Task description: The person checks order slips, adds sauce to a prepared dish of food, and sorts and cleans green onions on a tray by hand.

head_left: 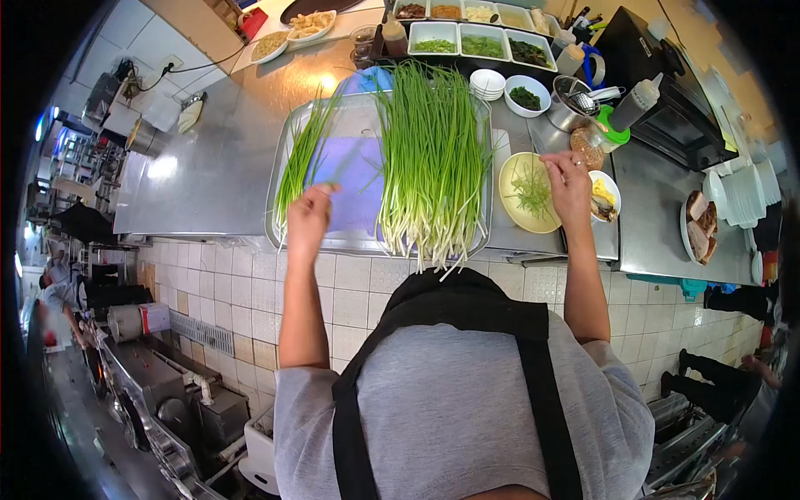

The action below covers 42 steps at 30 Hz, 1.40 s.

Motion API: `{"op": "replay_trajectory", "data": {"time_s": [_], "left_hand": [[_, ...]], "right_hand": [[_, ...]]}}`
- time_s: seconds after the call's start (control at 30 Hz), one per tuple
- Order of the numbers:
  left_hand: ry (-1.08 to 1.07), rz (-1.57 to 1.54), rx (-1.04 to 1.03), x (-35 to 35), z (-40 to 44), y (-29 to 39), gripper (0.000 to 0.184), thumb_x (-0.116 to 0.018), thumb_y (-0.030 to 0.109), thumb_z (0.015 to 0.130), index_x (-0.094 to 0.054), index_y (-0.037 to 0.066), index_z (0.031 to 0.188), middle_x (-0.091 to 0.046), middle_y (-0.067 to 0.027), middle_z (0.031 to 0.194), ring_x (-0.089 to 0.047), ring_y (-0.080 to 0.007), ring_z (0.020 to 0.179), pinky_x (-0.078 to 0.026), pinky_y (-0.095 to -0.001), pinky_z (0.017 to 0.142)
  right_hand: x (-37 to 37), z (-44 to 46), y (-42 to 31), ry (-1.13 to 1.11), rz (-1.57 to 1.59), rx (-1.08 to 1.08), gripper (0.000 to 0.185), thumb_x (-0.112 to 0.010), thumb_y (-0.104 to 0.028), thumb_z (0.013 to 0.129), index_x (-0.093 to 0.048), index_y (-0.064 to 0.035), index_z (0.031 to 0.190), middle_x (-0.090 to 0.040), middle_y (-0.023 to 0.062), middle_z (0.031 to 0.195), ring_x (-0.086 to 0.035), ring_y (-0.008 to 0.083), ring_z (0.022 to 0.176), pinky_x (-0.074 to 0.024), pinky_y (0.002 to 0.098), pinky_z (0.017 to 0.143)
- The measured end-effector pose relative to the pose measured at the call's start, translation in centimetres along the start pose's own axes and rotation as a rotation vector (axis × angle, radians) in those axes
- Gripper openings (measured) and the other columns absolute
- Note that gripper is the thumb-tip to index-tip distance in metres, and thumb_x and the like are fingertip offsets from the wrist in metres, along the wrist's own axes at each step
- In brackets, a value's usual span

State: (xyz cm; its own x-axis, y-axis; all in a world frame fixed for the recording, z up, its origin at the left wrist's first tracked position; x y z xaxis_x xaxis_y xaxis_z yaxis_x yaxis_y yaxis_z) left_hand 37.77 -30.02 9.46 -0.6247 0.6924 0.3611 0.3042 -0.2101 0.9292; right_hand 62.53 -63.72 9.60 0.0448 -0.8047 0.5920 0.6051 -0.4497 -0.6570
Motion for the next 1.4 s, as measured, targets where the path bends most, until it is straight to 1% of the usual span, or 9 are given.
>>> {"op": "replay_trajectory", "data": {"time_s": [0.13, 0.23, 0.37, 0.53, 0.63, 0.83, 1.0, 1.23, 1.4], "left_hand": [[0.295, 0.700, -0.216, 2.7, 4.4, -1.1, 0.028, -0.059, 0.024, 0.083, -0.062, 0.000, 0.099, -0.061, -0.0109, 0.073, -0.059, -0.0275, 0.067, -0.047, -0.0356, 0.065], [0.371, 0.876, -0.519, 0.9, 4.3, 0.5, 0.030, -0.065, 0.020, 0.076, -0.062, 0.003, 0.101, -0.061, -0.0191, 0.096, -0.055, -0.0370, 0.093, -0.043, -0.0403, 0.085], [-0.097, 0.315, -0.437, -7.5, 2.9, 1.3, 0.017, -0.067, 0.015, 0.073, -0.066, 0.004, 0.085, -0.058, -0.0159, 0.100, -0.054, -0.0302, 0.096, -0.042, -0.0364, 0.085], [-0.220, 0.586, -0.429, -13.8, 0.5, 3.9, 0.016, -0.069, 0.018, 0.071, -0.067, 0.003, 0.076, -0.055, -0.0149, 0.103, -0.053, -0.0293, 0.096, -0.042, -0.0352, 0.083], [-0.245, 0.599, -0.402, -13.6, 0.3, 3.7, 0.019, -0.070, 0.020, 0.071, -0.068, 0.002, 0.075, -0.054, -0.0137, 0.104, -0.053, -0.0283, 0.097, -0.041, -0.0336, 0.085], [-0.243, 0.018, -0.178, -10.2, 0.7, 2.1, 0.018, -0.068, 0.018, 0.076, -0.068, 0.000, 0.080, -0.055, -0.0105, 0.100, -0.051, -0.0184, 0.098, -0.039, -0.0299, 0.086], [-0.325, -0.252, -0.005, -10.3, -0.7, 2.4, 0.022, -0.065, 0.017, 0.082, -0.065, -0.003, 0.091, -0.062, -0.0038, 0.073, -0.055, -0.0095, 0.065, -0.044, -0.0228, 0.062], [-0.357, -0.402, 0.076, -10.7, -1.5, 2.4, 0.022, -0.062, 0.015, 0.084, -0.063, -0.004, 0.095, -0.062, -0.0057, 0.071, -0.058, -0.0106, 0.060, -0.049, -0.0225, 0.058], [-0.297, -0.437, 0.087, -10.3, -1.4, 2.4, 0.022, -0.064, 0.014, 0.082, -0.063, -0.003, 0.096, -0.063, -0.0060, 0.074, -0.059, -0.0106, 0.061, -0.049, -0.0226, 0.056]], "right_hand": [[-0.7, -1.4, 2.1, -0.234, -0.295, -0.126, 0.007, -0.062, -0.010, 0.076, -0.064, -0.0053, 0.081, -0.059, 0.0119, 0.083, -0.059, 0.0260, 0.075, -0.0449, 0.0351, 0.064], [-0.9, -2.5, 2.4, -0.221, -0.468, 0.040, 0.008, -0.064, -0.013, 0.075, -0.064, -0.0063, 0.079, -0.060, 0.0101, 0.086, -0.059, 0.0256, 0.078, -0.0439, 0.0379, 0.067], [-0.7, -2.9, 0.7, -0.120, -0.475, 0.103, 0.009, -0.064, -0.013, 0.075, -0.063, -0.0056, 0.080, -0.059, 0.0104, 0.090, -0.058, 0.0282, 0.076, -0.0418, 0.0393, 0.065], [-1.5, -2.9, -2.7, -0.104, -0.343, 0.107, 0.007, -0.063, -0.014, 0.076, -0.064, -0.0076, 0.078, -0.059, 0.0081, 0.088, -0.058, 0.0249, 0.077, -0.0414, 0.0382, 0.067], [-2.2, -2.9, -4.1, -0.124, -0.218, 0.137, 0.008, -0.063, -0.013, 0.077, -0.064, -0.0060, 0.080, -0.058, 0.0096, 0.087, -0.057, 0.0244, 0.070, -0.0422, 0.0362, 0.064], [-4.7, -3.3, -6.9, -0.277, 0.156, 0.015, 0.012, -0.062, -0.015, 0.078, -0.064, -0.0047, 0.085, -0.057, 0.0099, 0.084, -0.056, 0.0219, 0.067, -0.0438, 0.0331, 0.061], [-7.6, -3.0, -9.8, -0.417, 0.410, 0.021, 0.017, -0.064, -0.019, 0.078, -0.064, -0.0037, 0.085, -0.056, 0.0098, 0.078, -0.055, 0.0202, 0.063, -0.0443, 0.0318, 0.059], [-10.6, -3.5, -9.0, -0.743, 0.608, -0.338, 0.022, -0.066, -0.022, 0.076, -0.061, -0.0021, 0.081, -0.059, 0.0102, 0.079, -0.057, 0.0192, 0.064, -0.0468, 0.0317, 0.060], [-8.8, -3.2, -9.2, -0.499, 0.433, -0.118, 0.017, -0.066, -0.018, 0.077, -0.060, -0.0027, 0.084, -0.055, 0.0031, 0.071, -0.050, 0.0098, 0.060, -0.0423, 0.0257, 0.056]]}}
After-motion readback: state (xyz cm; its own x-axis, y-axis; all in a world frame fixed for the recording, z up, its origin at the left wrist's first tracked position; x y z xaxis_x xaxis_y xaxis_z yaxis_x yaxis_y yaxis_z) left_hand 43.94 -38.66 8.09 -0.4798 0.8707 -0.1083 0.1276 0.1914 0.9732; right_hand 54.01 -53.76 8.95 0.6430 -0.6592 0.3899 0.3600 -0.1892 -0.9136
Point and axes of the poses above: each hand's wrist, its own z-axis towards the middle knuckle, its own x-axis out of the back of the hand, y = z × x, the point moved 4 cm from there along z, towards the middle knuckle
